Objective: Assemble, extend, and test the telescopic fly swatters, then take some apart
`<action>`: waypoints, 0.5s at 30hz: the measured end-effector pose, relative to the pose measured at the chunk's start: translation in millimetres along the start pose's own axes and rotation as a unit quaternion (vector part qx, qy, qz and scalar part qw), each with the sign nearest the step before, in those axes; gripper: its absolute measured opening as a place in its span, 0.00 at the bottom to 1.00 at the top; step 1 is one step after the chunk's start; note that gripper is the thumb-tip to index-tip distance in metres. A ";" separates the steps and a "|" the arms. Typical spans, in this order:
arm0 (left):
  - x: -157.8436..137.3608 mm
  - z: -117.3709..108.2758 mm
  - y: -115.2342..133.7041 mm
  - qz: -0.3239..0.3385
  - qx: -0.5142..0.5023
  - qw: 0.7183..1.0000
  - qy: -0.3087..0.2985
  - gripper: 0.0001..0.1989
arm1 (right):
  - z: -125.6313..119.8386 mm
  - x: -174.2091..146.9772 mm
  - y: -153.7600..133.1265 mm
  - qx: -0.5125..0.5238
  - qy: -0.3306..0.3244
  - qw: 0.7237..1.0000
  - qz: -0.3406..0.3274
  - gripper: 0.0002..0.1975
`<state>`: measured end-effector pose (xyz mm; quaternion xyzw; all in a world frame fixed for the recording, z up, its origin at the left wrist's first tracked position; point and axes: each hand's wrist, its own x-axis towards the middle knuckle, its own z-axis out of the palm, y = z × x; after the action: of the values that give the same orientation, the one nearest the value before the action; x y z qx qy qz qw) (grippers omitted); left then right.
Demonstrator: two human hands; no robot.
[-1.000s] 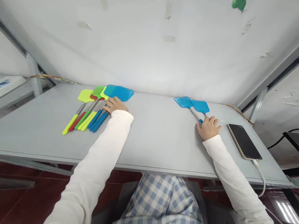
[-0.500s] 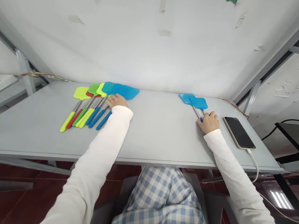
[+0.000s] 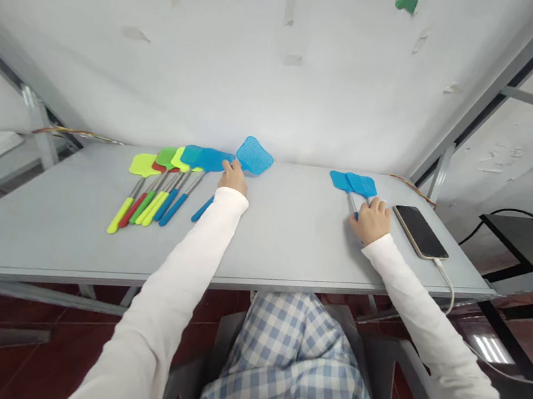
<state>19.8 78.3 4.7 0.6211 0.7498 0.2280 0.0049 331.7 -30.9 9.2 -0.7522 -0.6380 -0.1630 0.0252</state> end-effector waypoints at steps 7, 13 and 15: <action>1.9 4.7 -2.5 0.008 -0.003 1.000 0.002 0.19 | -3.6 -21.1 -19.9 0.011 0.006 1.000 -0.019 0.15; 3.4 10.5 -8.0 0.015 -0.033 0.999 0.020 0.18 | -2.4 -17.1 -17.0 0.030 0.012 0.999 -0.011 0.15; 5.7 13.9 -10.1 0.024 -0.048 0.998 0.026 0.17 | 1.7 -16.3 -13.5 0.035 0.010 0.999 0.017 0.15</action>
<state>13.2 87.0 -9.7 0.6320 0.7225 0.2801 0.0101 316.8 -43.4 0.8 -0.7602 -0.6298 -0.1478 0.0606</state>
